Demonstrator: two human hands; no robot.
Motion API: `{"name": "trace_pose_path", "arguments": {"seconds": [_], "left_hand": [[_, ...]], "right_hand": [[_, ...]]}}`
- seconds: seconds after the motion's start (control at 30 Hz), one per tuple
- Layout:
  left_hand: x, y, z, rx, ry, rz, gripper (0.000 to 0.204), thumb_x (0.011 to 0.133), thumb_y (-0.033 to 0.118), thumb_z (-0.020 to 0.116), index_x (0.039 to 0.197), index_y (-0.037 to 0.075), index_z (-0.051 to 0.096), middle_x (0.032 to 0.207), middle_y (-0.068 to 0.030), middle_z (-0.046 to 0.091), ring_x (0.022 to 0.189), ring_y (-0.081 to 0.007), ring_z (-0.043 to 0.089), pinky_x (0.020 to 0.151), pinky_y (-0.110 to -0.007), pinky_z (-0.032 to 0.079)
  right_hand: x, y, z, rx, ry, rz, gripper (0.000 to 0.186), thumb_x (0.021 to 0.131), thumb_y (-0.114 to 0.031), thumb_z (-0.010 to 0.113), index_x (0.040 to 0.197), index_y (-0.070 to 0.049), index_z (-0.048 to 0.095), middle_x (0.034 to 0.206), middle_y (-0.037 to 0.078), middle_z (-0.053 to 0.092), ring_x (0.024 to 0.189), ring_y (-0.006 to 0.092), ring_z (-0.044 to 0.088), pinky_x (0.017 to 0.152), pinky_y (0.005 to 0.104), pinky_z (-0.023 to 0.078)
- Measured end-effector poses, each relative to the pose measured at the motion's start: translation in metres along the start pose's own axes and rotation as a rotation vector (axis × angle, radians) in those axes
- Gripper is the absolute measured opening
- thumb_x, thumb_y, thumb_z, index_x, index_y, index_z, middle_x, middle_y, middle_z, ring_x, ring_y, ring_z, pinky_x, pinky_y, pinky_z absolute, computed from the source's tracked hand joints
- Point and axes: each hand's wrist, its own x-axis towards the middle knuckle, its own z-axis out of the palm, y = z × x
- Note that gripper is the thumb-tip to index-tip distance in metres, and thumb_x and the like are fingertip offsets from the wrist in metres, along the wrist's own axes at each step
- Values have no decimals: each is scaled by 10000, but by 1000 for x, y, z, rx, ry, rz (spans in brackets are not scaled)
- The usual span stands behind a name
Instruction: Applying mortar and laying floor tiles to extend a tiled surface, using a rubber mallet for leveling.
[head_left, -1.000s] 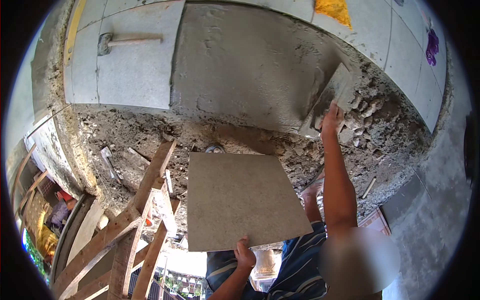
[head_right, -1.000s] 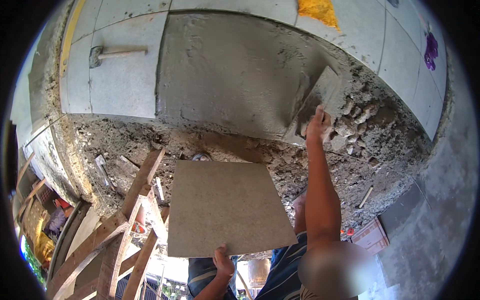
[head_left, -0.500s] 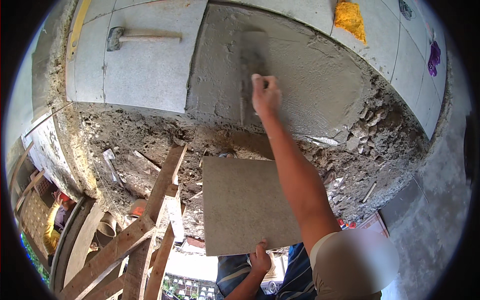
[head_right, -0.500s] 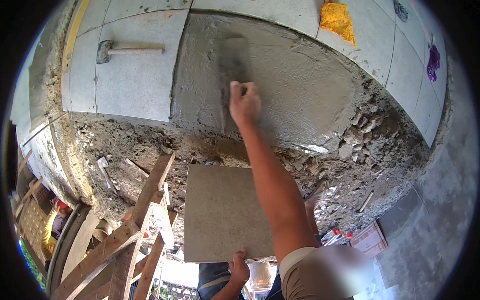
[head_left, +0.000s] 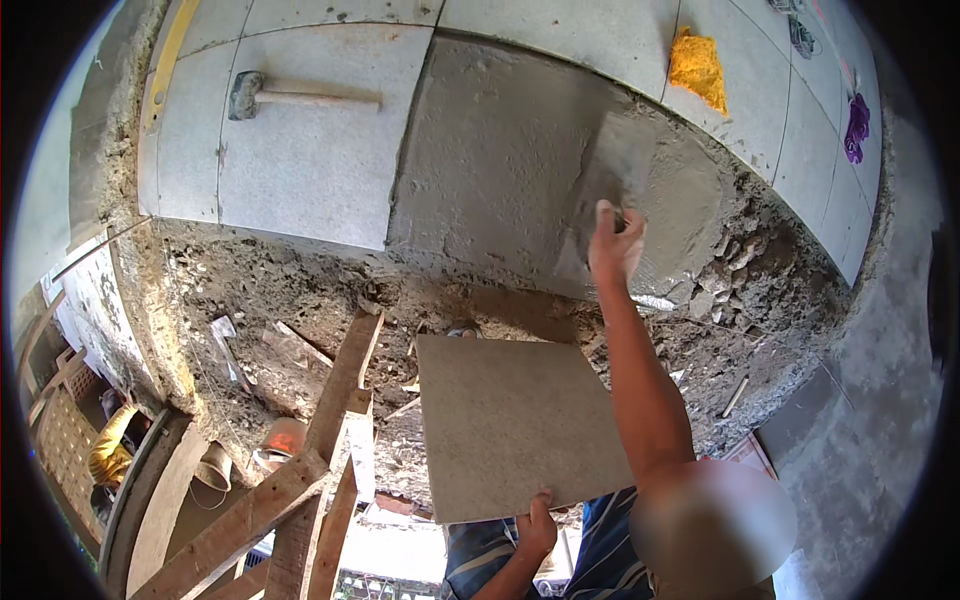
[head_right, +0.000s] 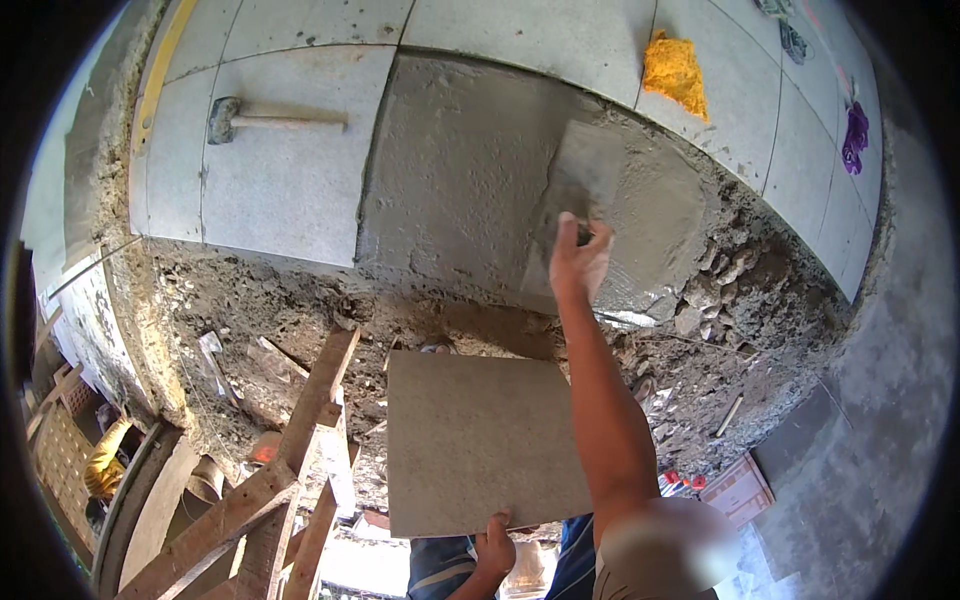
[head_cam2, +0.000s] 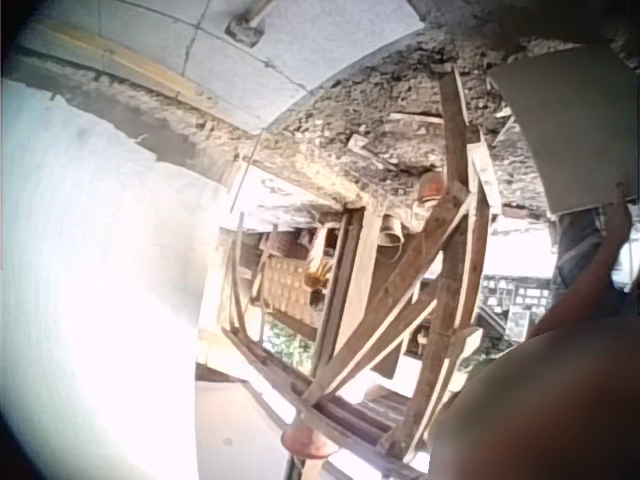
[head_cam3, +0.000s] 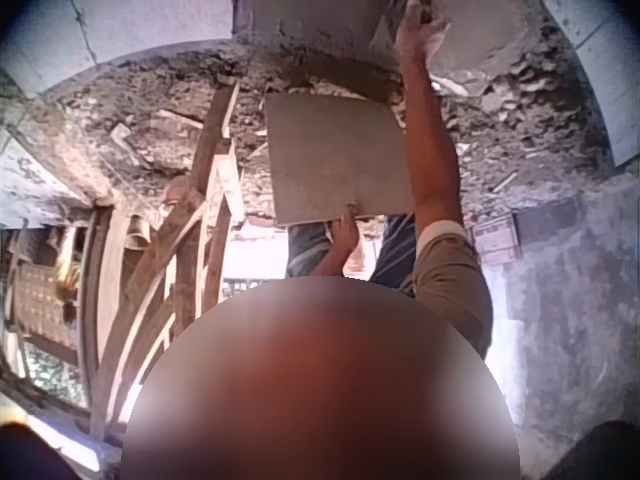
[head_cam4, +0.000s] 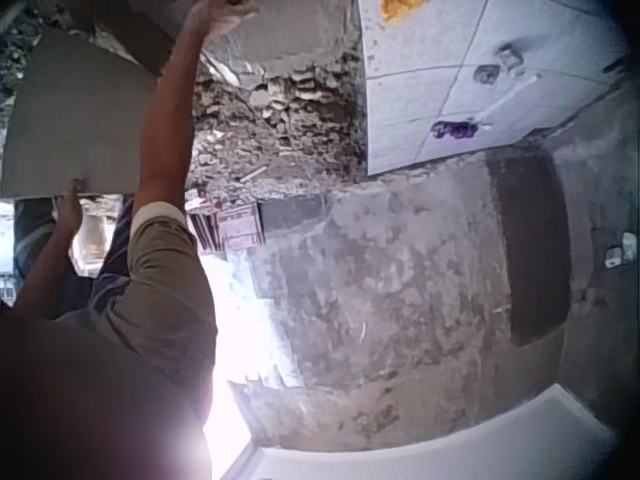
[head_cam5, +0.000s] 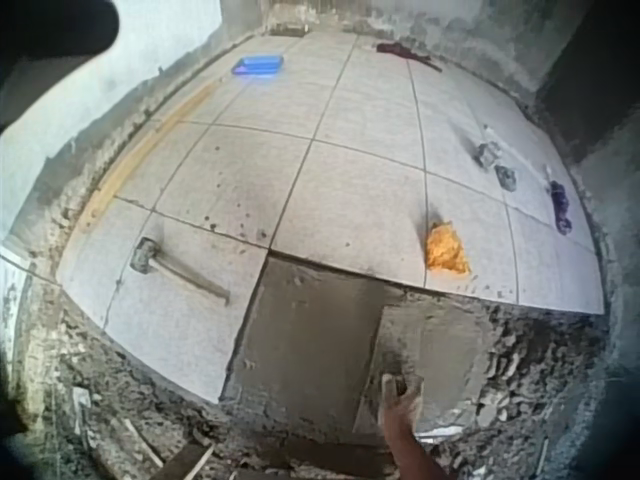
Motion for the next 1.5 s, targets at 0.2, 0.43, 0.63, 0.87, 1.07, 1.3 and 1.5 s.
{"name": "trace_pose_path", "arguments": {"seconds": [0.2, 0.43, 0.63, 0.87, 1.07, 1.3, 1.5], "left_hand": [[4, 2, 0, -163, -34, -162, 242, 957, 109, 479, 1159, 14, 572, 1084, -234, 678, 1012, -413, 663, 936, -484, 500], [-2, 15, -9, 66, 51, 120, 223, 1016, 132, 465, 1034, -22, 626, 940, -169, 718, 920, -274, 704, 867, -404, 543], [-1, -10, -11, 330, 74, 297, 211, 921, -18, 490, 1119, 9, 557, 984, -236, 691, 944, -351, 693, 876, -447, 533], [4, -68, -1, -2, 72, 48, 204, 1012, 168, 443, 1115, 4, 508, 1047, -183, 649, 853, -317, 710, 843, -450, 550], [0, -61, 2, 92, 214, -5, 210, 946, 117, 566, 1133, 23, 547, 1115, -154, 644, 950, -314, 693, 848, -433, 542], [-12, -34, 14, 400, 210, 54, 427, 799, -124, 460, 1170, 50, 581, 1129, -196, 656, 1115, -402, 620, 944, -483, 472], [-7, -24, 13, 413, 236, 291, 314, 867, -89, 508, 1145, 29, 595, 1028, -233, 667, 981, -437, 653, 874, -486, 512]], "right_hand": [[-42, -89, 78, 336, -177, -479, 439, 925, -346, 660, 1246, -73, 538, 1055, 207, 663, 889, 389, 686, 750, 493, 542], [-53, -167, 133, 363, -293, -121, 390, 935, -314, 615, 1234, -79, 523, 1028, 231, 680, 891, 455, 678, 770, 555, 521], [1, -82, 90, 165, -123, -199, 408, 943, -325, 587, 1269, -95, 506, 1121, 240, 657, 894, 455, 679, 779, 551, 534], [85, 51, 1, 40, 120, -117, 424, 912, -347, 626, 1219, -55, 616, 1064, 216, 706, 967, 415, 690, 854, 490, 542], [82, 81, -20, 231, 28, -55, 483, 881, -375, 649, 1226, -37, 631, 1108, 223, 697, 1027, 402, 677, 904, 447, 524], [45, 55, -3, 378, -135, -84, 358, 925, -266, 666, 1191, -31, 621, 815, 132, 679, 674, 252, 663, 640, 387, 540], [-31, -4, -17, 864, -427, 63, 232, 967, -260, 670, 1126, -91, 657, 681, 13, 581, 484, 85, 515, 443, 259, 454]]}}
